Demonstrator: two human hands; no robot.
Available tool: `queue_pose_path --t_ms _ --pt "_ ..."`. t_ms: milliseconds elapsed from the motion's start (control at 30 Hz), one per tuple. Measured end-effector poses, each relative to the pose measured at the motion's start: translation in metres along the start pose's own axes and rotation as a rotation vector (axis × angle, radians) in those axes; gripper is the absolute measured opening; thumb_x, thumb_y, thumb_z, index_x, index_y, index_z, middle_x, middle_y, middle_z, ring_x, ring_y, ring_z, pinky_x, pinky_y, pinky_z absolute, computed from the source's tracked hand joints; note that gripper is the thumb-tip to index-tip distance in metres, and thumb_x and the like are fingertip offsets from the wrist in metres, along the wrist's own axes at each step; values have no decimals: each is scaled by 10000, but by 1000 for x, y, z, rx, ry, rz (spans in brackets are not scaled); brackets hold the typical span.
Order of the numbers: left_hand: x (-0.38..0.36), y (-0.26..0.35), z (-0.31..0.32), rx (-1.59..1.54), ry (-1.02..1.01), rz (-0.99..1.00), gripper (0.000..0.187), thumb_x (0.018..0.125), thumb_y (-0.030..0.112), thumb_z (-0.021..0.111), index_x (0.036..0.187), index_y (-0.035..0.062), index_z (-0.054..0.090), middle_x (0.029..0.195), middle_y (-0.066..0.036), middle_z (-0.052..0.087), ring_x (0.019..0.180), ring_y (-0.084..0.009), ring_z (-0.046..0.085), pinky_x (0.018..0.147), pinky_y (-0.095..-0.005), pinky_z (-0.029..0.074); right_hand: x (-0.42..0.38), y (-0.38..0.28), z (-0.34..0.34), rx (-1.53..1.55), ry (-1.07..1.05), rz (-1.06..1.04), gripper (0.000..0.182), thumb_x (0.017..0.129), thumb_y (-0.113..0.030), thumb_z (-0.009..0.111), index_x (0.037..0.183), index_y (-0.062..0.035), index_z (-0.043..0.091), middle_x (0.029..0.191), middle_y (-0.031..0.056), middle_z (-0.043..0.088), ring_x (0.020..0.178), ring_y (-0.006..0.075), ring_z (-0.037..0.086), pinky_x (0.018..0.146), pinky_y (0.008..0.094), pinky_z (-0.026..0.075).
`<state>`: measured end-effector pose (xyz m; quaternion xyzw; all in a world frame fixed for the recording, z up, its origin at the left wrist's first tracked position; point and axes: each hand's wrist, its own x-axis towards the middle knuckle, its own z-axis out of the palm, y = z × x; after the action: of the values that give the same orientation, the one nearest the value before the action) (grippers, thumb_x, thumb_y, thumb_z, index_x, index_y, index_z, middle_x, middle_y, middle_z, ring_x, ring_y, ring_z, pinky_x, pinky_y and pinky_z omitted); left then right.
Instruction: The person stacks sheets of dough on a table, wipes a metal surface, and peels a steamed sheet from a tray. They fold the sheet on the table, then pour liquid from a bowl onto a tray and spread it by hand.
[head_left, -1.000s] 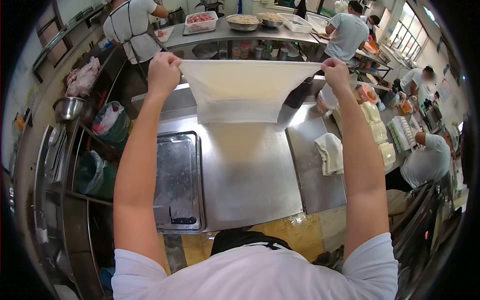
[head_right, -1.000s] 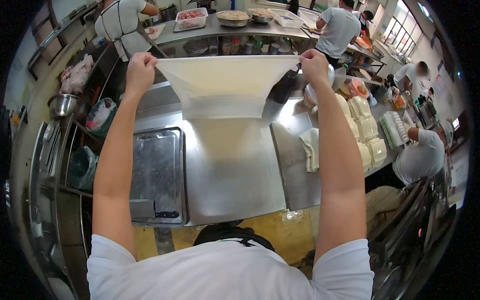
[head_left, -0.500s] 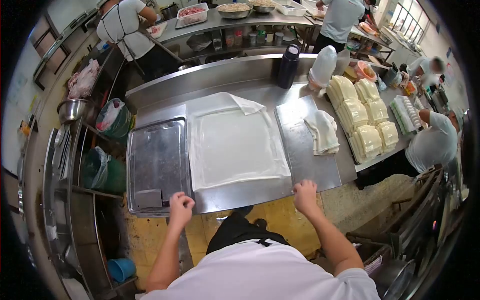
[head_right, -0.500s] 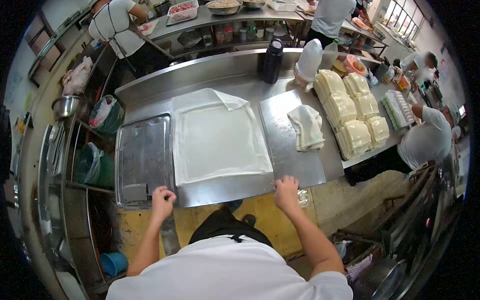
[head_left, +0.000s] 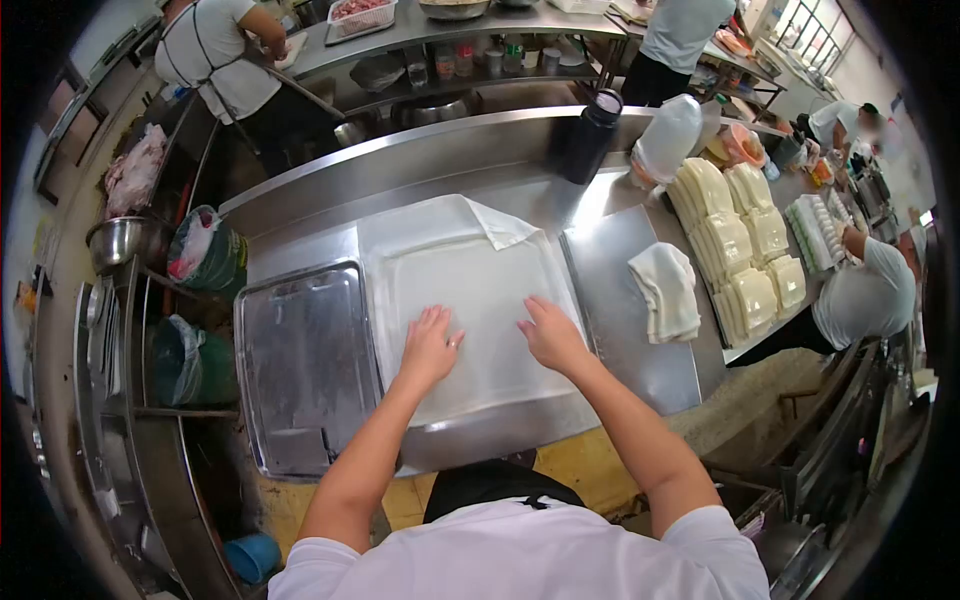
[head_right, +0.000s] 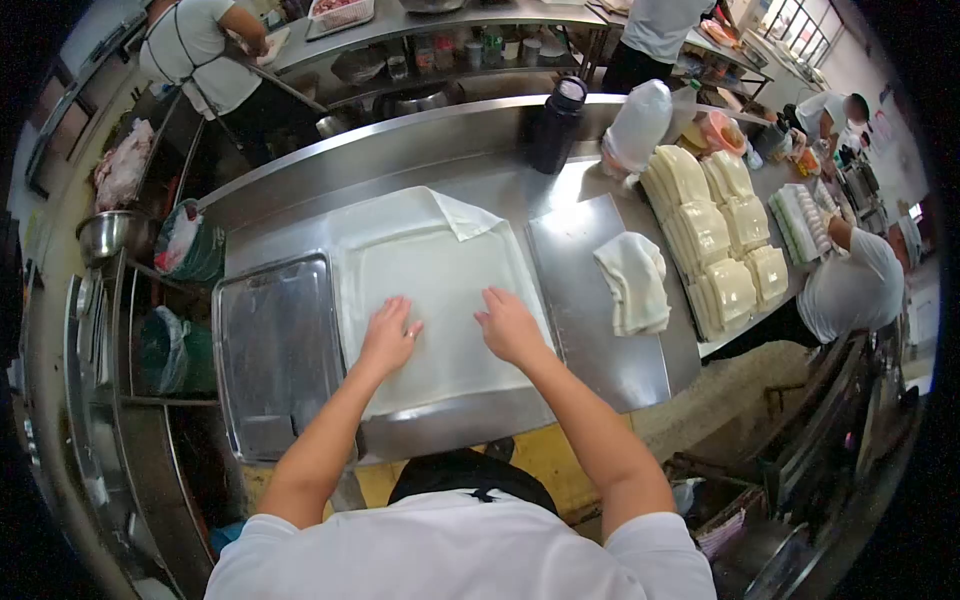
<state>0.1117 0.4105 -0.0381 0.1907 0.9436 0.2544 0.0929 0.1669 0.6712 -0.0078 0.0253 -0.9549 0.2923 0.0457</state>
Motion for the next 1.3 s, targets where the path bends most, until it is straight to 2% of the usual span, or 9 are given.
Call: queue_pose_path --t_ms 200,300,500,667,733,833,933,1133,1300 --pt "124 -50 -13 235 -47 -57 683 1025 439 487 1542 15 350 1640 -192 291 1527 -381 241 1217 -625 159 154 47 82 -337 -106 -88 599 1024 -387 515 1398 81 483 1499 285 452 1419 423 400 1176 497 326" --pt "162 -63 -33 273 -70 -76 697 1023 414 494 1560 8 313 1654 -182 265 1534 -373 228 1219 -631 143 204 40 72 -287 -155 113 671 1049 -461 424 1455 73 427 1560 283 373 1482 405 313 1208 536 248" --pt "153 -25 -33 327 -162 74 733 1017 465 472 1567 9 305 1661 -160 262 1538 -374 219 1231 -627 93 198 -32 81 -38 -429 27 652 1067 -432 372 1473 78 399 1610 271 294 1516 398 249 1211 553 233" --pt "126 -87 -77 529 -187 -76 734 1013 507 464 1547 13 370 1656 -159 277 1538 -389 211 1230 -636 55 170 62 29 -511 -303 132 650 1081 -449 307 1513 28 394 1605 232 340 1531 350 244 1235 575 160" --pt "131 -95 -106 613 -194 -122 700 1007 492 487 1511 10 430 1636 -185 305 1526 -400 234 1224 -647 70 184 68 -1 -673 -360 188 574 1049 -394 431 1426 35 486 1519 225 454 1445 359 388 1187 566 286" --pt "159 -113 -125 608 -25 -151 600 977 393 560 1415 -15 521 1568 -221 380 1496 -400 286 1207 -659 128 228 60 -23 -424 -335 249 415 978 -245 550 1295 24 560 1323 217 603 1256 377 554 1064 532 437" --pt "192 -149 -105 507 224 -176 430 923 229 643 1255 -42 615 1454 -230 483 1439 -386 362 1184 -660 208 256 82 18 -260 169 92 254 899 -104 594 1122 12 626 1128 209 667 1089 401 623 926 499 510" --pt "196 -164 -97 157 390 -229 187 866 105 681 1025 9 690 1328 -186 570 1286 -387 490 1114 -596 336 261 93 39 -329 122 183 100 884 -78 582 933 -42 662 1043 175 653 1046 393 597 873 490 499" --pt "121 -133 -123 -168 675 -136 66 865 24 673 919 38 636 1295 -149 585 1230 -367 518 1047 -476 403 198 77 -10 -207 354 -17 31 855 -68 612 874 -76 636 953 143 613 960 361 566 830 485 437"
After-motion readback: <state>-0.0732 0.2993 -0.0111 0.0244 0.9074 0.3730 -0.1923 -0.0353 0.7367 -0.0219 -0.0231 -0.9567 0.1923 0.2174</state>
